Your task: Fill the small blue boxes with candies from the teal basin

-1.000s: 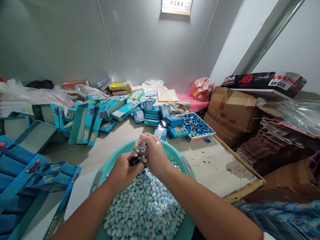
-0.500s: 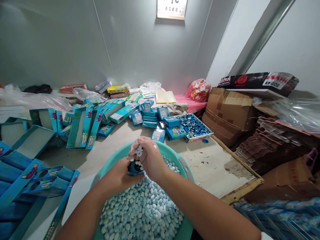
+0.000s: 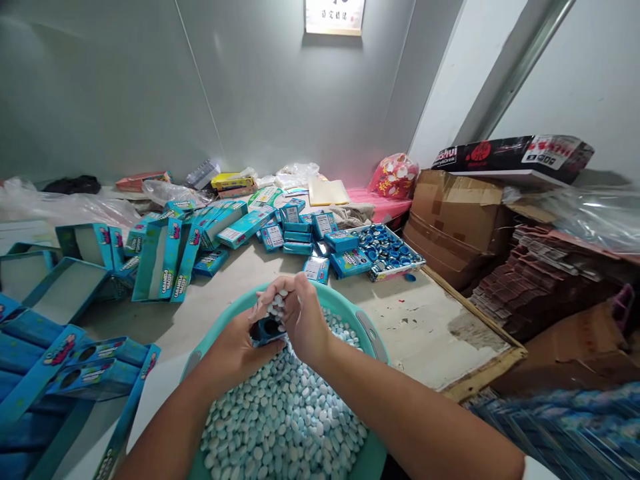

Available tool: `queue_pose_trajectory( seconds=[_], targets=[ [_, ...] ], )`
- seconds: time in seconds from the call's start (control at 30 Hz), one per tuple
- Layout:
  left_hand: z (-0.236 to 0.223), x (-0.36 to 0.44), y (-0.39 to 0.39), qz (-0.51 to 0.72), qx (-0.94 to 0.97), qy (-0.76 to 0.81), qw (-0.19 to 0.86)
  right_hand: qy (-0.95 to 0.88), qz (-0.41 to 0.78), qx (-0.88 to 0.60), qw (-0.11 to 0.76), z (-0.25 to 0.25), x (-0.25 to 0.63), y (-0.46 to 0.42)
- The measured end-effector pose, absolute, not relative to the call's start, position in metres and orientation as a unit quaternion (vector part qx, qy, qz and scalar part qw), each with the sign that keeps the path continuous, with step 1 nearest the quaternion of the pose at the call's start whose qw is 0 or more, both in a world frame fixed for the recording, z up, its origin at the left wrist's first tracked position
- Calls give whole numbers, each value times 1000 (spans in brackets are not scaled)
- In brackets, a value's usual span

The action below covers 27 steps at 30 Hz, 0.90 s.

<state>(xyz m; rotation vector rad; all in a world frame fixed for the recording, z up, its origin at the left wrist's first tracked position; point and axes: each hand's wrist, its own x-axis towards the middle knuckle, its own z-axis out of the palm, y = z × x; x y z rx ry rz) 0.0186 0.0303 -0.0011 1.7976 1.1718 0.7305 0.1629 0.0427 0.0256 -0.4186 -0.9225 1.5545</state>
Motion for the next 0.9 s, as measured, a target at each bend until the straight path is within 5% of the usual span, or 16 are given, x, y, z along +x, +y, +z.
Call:
queue_pose_trajectory(
  seconds=[0.33,0.53,0.63,0.9],
  targets=[
    [1,17,28,318,700,451,453,-491,633,-257,540,22,169,36],
    [0,17,30,326,698,458,444,-597,471,-416,498,25,195,29],
    [-2,16,32,314,693,470,448,-659,355,-519,411,17,206,27],
    [-1,16,25,317,709,475,414,-773,196,-526,296,5,201,20]
  ],
)
